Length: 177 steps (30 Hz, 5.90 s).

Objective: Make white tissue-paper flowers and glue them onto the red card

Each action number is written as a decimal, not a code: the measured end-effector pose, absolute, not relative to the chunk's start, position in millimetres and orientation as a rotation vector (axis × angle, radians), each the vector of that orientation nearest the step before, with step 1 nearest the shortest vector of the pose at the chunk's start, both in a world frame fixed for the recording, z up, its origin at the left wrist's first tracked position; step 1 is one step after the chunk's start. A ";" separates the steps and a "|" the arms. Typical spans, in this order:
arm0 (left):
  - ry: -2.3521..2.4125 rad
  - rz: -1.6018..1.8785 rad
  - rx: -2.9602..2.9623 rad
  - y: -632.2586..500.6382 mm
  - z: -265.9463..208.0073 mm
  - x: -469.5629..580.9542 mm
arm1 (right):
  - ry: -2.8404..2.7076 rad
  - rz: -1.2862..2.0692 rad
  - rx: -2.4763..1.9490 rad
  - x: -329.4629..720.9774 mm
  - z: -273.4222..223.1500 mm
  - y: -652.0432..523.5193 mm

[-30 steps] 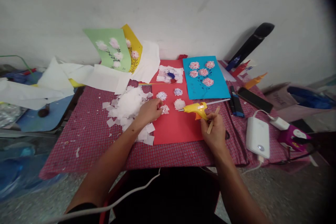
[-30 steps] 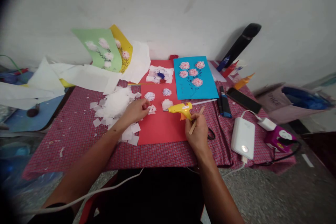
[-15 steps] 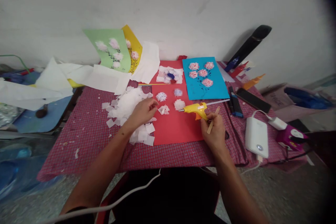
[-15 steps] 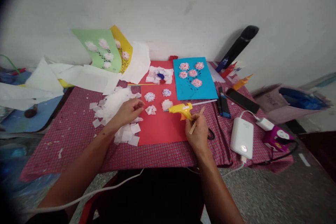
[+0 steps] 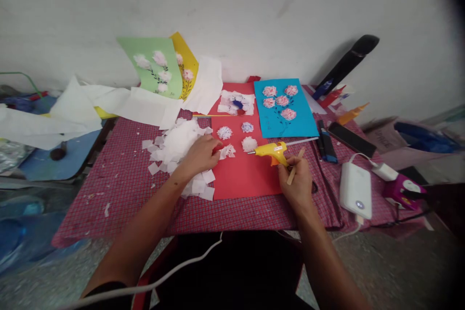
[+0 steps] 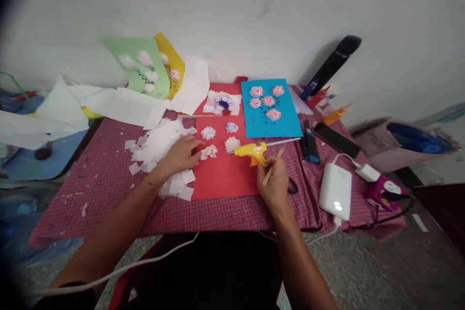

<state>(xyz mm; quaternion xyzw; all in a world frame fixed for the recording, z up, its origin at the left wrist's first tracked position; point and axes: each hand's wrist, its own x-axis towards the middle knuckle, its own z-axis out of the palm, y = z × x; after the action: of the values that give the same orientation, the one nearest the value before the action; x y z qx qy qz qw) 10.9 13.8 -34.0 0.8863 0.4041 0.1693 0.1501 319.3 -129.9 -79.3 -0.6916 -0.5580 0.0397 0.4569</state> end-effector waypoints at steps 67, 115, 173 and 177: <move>0.981 0.473 2.379 9.8 -35.0 1.0 | -2.098 -0.134 -2.226 391.9 -22.4 -115.1; 0.670 0.417 2.617 15.7 -19.2 -14.2 | -0.750 1.368 -1.221 284.7 18.2 -129.8; 0.661 0.435 2.831 1.2 -30.0 3.0 | -1.394 1.336 -1.613 272.3 -28.1 -92.3; 0.677 0.424 2.846 1.0 -30.1 2.6 | -1.409 1.317 -1.607 272.2 -29.7 -91.6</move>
<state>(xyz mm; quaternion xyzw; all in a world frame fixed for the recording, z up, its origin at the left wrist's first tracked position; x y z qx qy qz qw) 2.6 1.0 -30.1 0.9586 0.2282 0.1428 0.0928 272.2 -91.6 -29.7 -0.6085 -0.5336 0.4987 0.3103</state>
